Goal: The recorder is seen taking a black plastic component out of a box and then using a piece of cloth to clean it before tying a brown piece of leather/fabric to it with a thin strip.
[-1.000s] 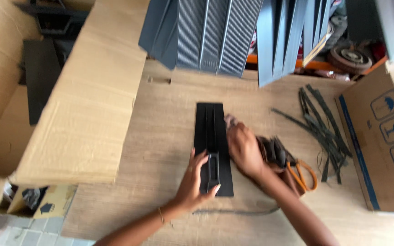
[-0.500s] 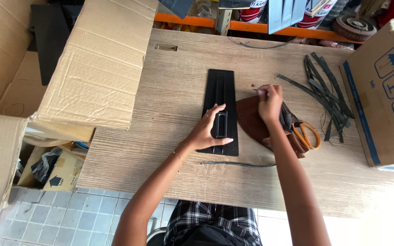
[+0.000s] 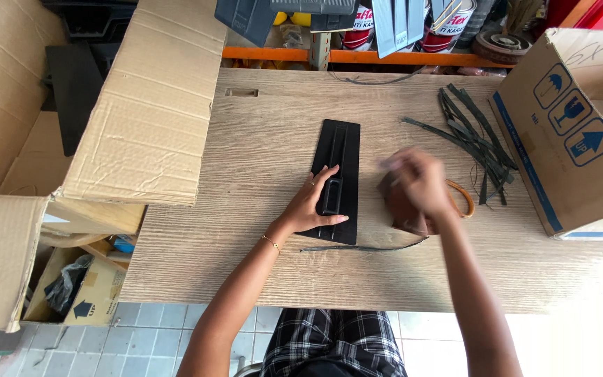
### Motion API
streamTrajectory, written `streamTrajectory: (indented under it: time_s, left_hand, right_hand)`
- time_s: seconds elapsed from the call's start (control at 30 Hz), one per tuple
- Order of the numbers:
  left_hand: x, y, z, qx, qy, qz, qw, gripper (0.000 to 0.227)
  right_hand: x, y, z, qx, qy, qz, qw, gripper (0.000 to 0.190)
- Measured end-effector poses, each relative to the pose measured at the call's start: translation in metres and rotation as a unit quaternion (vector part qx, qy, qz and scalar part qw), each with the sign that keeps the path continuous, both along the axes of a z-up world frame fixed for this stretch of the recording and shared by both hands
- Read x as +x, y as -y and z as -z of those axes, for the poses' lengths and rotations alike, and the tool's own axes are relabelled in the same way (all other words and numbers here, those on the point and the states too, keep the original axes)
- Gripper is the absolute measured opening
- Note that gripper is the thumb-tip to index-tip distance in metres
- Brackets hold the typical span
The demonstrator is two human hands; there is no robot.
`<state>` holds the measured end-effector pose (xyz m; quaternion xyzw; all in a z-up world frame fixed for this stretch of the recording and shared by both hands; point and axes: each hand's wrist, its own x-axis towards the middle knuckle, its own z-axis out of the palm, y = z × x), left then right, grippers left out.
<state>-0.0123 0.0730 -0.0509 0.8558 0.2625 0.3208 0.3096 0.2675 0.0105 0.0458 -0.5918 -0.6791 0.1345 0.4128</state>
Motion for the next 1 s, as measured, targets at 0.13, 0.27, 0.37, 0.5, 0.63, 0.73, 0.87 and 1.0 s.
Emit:
streamTrajectory:
  time_s: [0.13, 0.27, 0.37, 0.5, 0.63, 0.73, 0.87, 1.0]
  left_hand:
    - [-0.001, 0.002, -0.008, -0.022, -0.003, 0.006, 1.000, 0.121]
    - [-0.002, 0.004, -0.005, -0.008, 0.000, -0.001, 1.000, 0.119]
    - [0.001, 0.002, -0.004, 0.010, -0.009, -0.016, 1.000, 0.118]
    - [0.001, 0.000, 0.003, 0.009, -0.006, -0.020, 1.000, 0.115]
    - [0.000, 0.001, -0.003, -0.001, 0.016, -0.001, 1.000, 0.113]
    - [-0.001, 0.001, -0.006, -0.001, 0.018, -0.001, 1.000, 0.114]
    - [0.001, 0.001, -0.001, 0.000, 0.016, -0.006, 1.000, 0.114]
    - [0.002, 0.002, -0.002, -0.003, -0.005, -0.014, 1.000, 0.116]
  right_hand:
    - [-0.055, 0.011, 0.022, -0.001, 0.092, -0.111, 0.990, 0.013]
    - [-0.066, 0.011, 0.066, 0.095, 0.227, -0.183, 0.952, 0.012]
    - [-0.069, 0.022, 0.064, 0.055, 0.294, -0.240, 0.924, 0.016]
    - [-0.074, 0.031, 0.063, 0.067, 0.365, -0.272, 0.888, 0.050]
    - [-0.071, 0.028, 0.062, 0.012, 0.384, -0.250, 0.889, 0.060]
    - [-0.065, 0.023, 0.060, -0.063, 0.428, -0.200, 0.879, 0.051]
    - [-0.040, 0.016, 0.065, 0.031, 0.322, -0.145, 0.935, 0.055]
    - [-0.040, 0.014, 0.060, 0.011, 0.319, -0.104, 0.942, 0.055]
